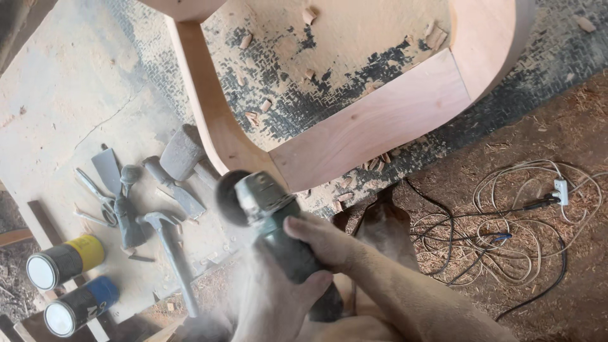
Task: The person uses an angle grinder with a sanding disc to smooth the curved edges and flat surfaces of a wooden chair frame. The person repeatedly moves the tool along the contours and periodically wipes away dust with their hand.
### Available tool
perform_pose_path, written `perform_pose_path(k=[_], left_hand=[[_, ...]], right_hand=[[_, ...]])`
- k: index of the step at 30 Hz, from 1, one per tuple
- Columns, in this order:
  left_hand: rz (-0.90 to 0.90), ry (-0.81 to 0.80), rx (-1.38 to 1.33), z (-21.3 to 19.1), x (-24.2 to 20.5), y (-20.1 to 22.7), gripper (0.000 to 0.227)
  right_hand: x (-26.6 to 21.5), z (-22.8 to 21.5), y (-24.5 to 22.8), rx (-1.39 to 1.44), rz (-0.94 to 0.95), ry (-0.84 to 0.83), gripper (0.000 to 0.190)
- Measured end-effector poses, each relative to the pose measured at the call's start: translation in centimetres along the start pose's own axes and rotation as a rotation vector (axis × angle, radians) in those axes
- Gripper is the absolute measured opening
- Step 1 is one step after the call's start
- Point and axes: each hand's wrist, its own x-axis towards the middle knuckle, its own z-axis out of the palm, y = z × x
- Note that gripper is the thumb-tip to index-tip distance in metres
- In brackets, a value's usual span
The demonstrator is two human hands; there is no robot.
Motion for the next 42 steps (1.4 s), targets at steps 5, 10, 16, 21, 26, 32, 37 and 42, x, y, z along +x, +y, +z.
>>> perform_pose_path(k=[5,10,16,21,26,32,37,42], left_hand=[[-0.062,0.052,-0.352,0.5,-0.5,-2.3,0.11],[0.262,-0.195,-0.518,3.9,2.6,-2.1,0.106],[0.42,-0.62,-0.554,9.1,8.1,2.2,0.106],[0.54,-0.664,-0.643,11.6,9.7,4.3,0.108],[0.368,-0.6,-0.498,10.5,8.9,3.6,0.11],[0.073,-0.42,-0.01,6.4,4.7,2.8,0.109],[-0.046,-0.376,0.028,3.3,2.4,1.9,0.109],[-0.057,-0.238,-0.049,1.7,1.1,1.1,0.106]], right_hand=[[0.6,2.3,-1.2,-0.513,-0.174,-0.171,0.074],[-2.9,1.7,-4.7,-0.69,-0.097,0.245,0.055],[-7.7,-1.2,-7.8,-1.107,-0.051,0.883,0.039],[-9.1,-4.1,-8.1,-1.042,-0.111,1.049,0.038],[-8.2,-6.2,-6.7,-0.798,-0.192,0.864,0.04],[-6.2,-6.6,-2.9,-0.424,-0.147,0.441,0.06],[-4.2,-5.2,-0.3,-0.108,-0.069,0.28,0.073],[-2.4,-3.6,0.9,-0.086,-0.075,0.151,0.072]])
